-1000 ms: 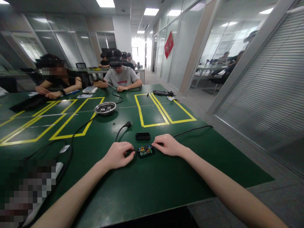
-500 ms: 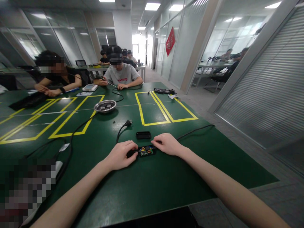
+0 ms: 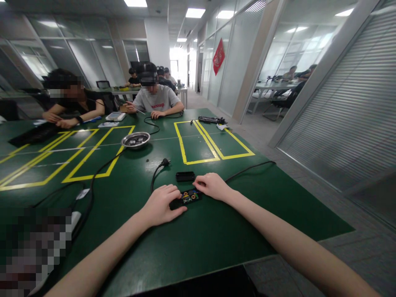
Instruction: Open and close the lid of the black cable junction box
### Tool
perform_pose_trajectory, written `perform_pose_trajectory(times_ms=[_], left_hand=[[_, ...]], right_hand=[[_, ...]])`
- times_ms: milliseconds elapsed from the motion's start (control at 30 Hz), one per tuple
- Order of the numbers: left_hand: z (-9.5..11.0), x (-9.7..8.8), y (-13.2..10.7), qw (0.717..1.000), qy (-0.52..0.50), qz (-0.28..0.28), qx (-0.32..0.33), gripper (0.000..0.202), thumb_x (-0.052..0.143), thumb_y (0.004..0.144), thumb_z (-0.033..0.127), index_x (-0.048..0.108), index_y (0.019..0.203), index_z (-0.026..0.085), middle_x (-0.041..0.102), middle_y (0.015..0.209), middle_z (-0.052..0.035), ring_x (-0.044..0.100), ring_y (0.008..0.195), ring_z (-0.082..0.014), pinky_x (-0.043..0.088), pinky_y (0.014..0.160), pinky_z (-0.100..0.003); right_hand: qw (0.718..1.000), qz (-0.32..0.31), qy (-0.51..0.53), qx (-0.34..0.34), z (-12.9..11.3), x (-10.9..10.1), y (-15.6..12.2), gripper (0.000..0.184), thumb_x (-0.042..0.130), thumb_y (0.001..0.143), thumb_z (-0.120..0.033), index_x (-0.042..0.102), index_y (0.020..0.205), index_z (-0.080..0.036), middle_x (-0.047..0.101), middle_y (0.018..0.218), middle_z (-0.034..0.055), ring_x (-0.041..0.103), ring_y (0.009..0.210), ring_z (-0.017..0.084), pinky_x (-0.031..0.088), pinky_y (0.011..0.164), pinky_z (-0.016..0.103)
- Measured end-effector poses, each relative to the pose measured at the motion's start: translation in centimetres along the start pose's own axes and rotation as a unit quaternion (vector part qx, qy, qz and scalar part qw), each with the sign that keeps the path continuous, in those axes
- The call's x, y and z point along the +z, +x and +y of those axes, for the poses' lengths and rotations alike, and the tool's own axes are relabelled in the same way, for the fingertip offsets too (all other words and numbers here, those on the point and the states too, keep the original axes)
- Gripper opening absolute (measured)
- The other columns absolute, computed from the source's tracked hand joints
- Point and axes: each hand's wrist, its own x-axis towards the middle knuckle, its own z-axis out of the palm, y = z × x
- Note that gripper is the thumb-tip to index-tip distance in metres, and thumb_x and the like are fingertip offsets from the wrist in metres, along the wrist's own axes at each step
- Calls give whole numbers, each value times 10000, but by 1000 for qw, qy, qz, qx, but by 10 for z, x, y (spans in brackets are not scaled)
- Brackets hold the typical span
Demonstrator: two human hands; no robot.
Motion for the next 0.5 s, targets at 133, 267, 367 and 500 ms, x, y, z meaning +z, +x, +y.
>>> perform_pose_trajectory(times_ms=[133, 267, 367, 500], left_hand=[[-6, 3, 2, 999, 51, -3, 19, 182, 668, 952, 350, 638, 873, 188, 669, 836, -35, 612, 793, -195, 463, 713, -309], [-14, 2, 1, 999, 46, 22, 6, 170, 670, 948, 341, 649, 879, 186, 675, 855, -46, 625, 828, -213, 498, 736, -326], [-16, 3, 0, 999, 13, 41, -11, 185, 684, 926, 372, 682, 970, 192, 700, 988, -75, 656, 919, -240, 542, 814, -369], [-19, 8, -1, 996, -24, 67, -52, 761, 726, 883, 435, 408, 1542, 225, 598, 1431, -155, 599, 1269, -316, 505, 1057, -475]], right_hand=[[999, 38, 36, 5, 1, 3, -1, 74, 664, 904, -195, 706, 844, -202, 628, 650, -22, 588, 619, 139, 366, 615, 247], [987, 140, 67, -30, 6, 12, -1, 305, 654, 885, -169, 680, 1185, -216, 705, 1098, 81, 658, 964, 220, 540, 819, 348], [985, 136, 87, -64, 13, 19, 2, 342, 668, 902, -178, 691, 1239, -235, 682, 1292, 109, 590, 1205, 282, 516, 1030, 497], [982, 86, 154, -68, 16, 20, 3, 122, 657, 929, -165, 754, 978, -222, 720, 1220, 94, 643, 1142, 255, 536, 1020, 480]])
